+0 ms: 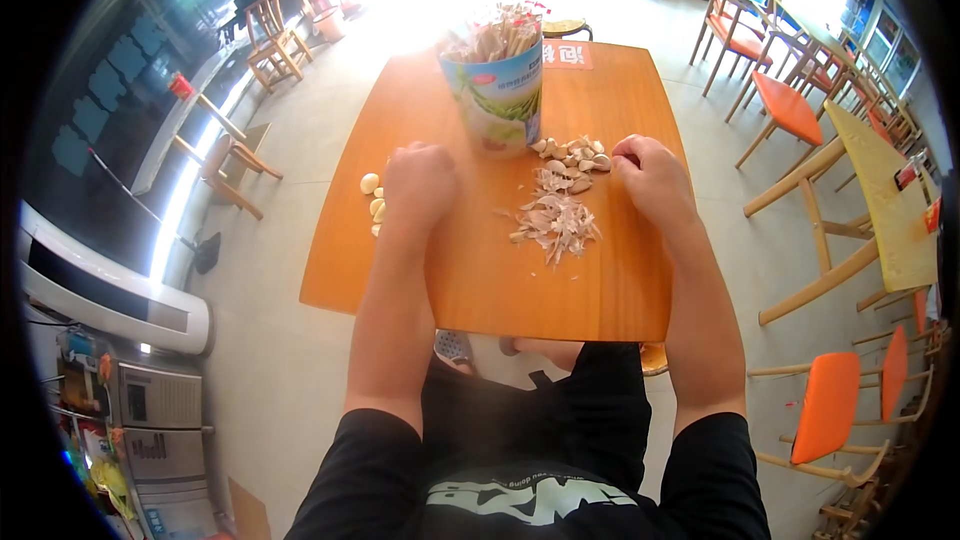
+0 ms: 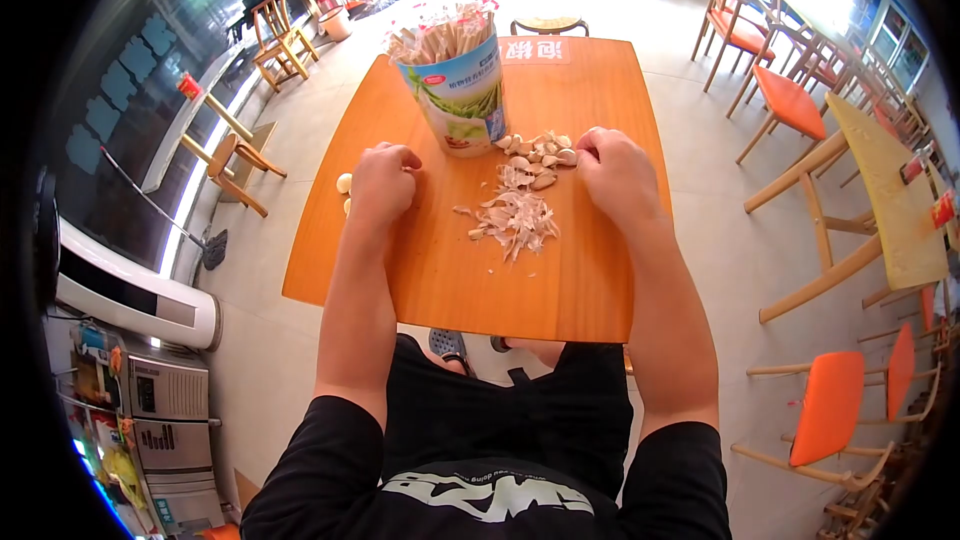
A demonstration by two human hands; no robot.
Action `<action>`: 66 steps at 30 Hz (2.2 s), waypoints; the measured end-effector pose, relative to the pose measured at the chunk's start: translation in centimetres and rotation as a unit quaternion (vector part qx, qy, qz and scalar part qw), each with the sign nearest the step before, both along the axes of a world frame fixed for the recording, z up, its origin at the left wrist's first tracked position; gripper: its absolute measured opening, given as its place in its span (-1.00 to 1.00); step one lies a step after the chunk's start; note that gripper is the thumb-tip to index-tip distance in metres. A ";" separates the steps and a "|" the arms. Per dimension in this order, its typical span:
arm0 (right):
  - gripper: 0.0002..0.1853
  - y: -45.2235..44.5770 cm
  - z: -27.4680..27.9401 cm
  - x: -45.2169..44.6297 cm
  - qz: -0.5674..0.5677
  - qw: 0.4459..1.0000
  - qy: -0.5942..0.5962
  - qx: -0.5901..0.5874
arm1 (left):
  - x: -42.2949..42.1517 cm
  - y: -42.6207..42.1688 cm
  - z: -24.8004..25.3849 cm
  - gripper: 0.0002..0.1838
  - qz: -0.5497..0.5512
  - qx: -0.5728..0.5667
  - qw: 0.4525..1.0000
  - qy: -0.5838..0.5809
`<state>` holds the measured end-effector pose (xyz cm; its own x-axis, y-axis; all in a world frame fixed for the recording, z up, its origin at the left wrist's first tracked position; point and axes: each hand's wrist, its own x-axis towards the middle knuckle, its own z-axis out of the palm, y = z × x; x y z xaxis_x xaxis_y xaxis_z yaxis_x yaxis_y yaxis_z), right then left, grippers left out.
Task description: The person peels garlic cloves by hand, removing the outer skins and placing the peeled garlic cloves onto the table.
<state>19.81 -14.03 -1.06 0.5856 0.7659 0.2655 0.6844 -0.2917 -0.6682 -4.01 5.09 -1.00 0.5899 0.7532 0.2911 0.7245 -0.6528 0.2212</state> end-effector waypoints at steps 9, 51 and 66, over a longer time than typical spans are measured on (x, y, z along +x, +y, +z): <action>-0.83 1.3 -2.2 -1.0 0.013 0.990 -0.139 -0.001 | 1.6 -1.3 -0.5 -0.83 -0.017 0.072 0.986 -0.147; -0.77 2.0 0.2 -5.6 0.143 0.932 0.268 0.198 | 4.6 -4.4 0.9 -0.77 -0.261 -0.582 0.653 -0.408; -0.75 1.2 1.1 -5.1 0.180 0.939 0.275 0.103 | 5.2 -5.6 0.1 -0.75 -0.368 -0.220 0.848 -0.311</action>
